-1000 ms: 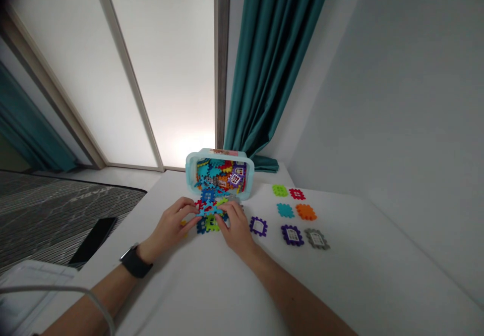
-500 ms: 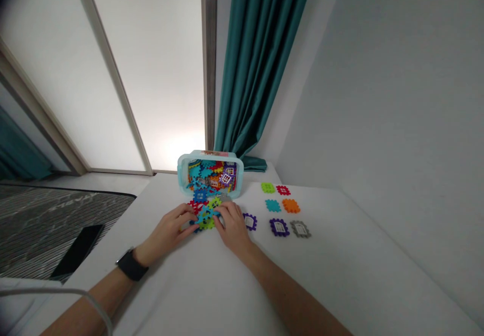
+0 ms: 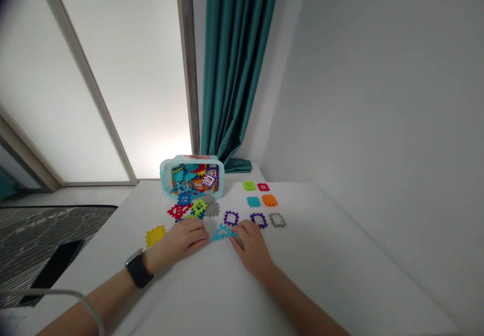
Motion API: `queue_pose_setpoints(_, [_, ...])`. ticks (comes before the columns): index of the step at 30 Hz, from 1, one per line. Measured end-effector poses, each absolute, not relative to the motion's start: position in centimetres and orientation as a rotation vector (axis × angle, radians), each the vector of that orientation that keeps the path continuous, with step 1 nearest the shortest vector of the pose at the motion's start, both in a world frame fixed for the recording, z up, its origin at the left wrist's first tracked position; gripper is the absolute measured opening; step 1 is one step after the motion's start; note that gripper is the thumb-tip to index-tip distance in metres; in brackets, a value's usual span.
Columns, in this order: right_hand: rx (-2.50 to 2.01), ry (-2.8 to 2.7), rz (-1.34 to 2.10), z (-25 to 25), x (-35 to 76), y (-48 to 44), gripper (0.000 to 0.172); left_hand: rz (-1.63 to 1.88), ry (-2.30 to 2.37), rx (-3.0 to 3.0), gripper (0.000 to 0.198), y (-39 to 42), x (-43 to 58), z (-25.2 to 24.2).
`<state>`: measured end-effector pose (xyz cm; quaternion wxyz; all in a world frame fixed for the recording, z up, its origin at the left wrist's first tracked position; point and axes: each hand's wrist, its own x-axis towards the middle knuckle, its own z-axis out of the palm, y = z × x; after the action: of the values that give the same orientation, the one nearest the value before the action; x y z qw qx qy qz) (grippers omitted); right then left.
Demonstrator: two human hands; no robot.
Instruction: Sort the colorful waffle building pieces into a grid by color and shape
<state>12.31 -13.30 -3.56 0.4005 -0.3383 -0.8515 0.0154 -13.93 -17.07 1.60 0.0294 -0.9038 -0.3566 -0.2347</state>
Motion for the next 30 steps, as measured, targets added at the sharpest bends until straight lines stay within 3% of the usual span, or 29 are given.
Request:
queue_pose_setpoints(5, [-1.072,-2.208,0.068,-4.0,17.8,-14.5,0.012,-0.642,-0.964,-2.936,0.025,-16.7,-9.6,1.7])
queue_pose_setpoints(12, [-1.340,-2.214,0.124,-4.4,23.6,-15.7,0.011,-0.551,-0.839,-3.121,0.046,-16.2,-4.6,0.4])
queue_pose_setpoints(30, [-1.550,-2.138,-0.048,-4.2,23.2,-15.9,0.012,-0.498,-0.933,-3.229,0.054,-17.1,-4.1,0.0])
